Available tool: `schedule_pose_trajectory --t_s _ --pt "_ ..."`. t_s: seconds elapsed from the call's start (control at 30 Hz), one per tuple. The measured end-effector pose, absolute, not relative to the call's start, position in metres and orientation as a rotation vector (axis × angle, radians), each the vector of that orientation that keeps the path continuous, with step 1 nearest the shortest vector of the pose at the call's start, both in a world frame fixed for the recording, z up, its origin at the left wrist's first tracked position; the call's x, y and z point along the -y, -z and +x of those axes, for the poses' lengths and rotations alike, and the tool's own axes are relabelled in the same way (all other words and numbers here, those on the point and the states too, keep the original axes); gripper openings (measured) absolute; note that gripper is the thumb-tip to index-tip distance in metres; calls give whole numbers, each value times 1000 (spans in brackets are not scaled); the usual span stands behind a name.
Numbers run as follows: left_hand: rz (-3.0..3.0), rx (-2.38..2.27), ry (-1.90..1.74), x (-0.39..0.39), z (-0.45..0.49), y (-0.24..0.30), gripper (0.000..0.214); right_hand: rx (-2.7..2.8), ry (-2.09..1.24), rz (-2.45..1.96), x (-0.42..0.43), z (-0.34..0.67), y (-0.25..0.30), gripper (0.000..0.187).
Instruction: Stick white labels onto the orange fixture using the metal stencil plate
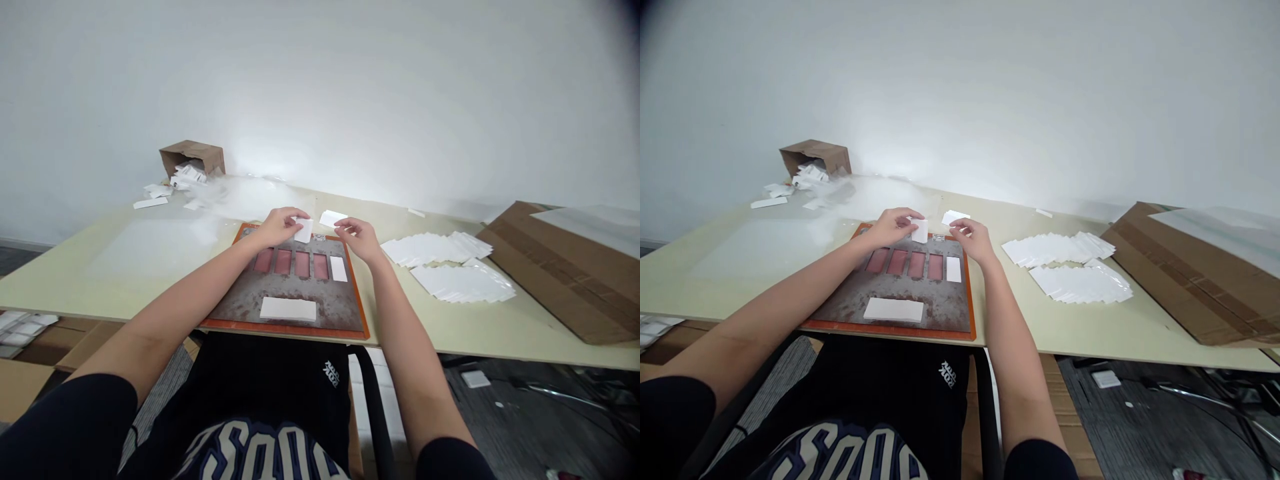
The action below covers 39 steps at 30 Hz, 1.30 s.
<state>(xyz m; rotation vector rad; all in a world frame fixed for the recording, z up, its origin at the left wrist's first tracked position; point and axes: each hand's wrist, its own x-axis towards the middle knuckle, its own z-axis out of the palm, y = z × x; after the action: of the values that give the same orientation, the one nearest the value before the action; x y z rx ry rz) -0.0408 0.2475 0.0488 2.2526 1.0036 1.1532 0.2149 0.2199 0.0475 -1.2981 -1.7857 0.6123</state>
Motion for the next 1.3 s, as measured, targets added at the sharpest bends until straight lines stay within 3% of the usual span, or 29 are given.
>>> schedule_pose_trajectory --t_s 0.37,0.87,1.3 --pt "2297 -907 -1180 -248 -39 -47 31 2106 -26 -1250 -214 174 -40 34" --pt "2417 -870 -1193 -248 -42 -48 30 1801 -413 -1209 -220 173 -32 31" --pt "2410 -955 -1283 -248 -46 -48 34 1675 -282 -1347 -216 187 -45 19"
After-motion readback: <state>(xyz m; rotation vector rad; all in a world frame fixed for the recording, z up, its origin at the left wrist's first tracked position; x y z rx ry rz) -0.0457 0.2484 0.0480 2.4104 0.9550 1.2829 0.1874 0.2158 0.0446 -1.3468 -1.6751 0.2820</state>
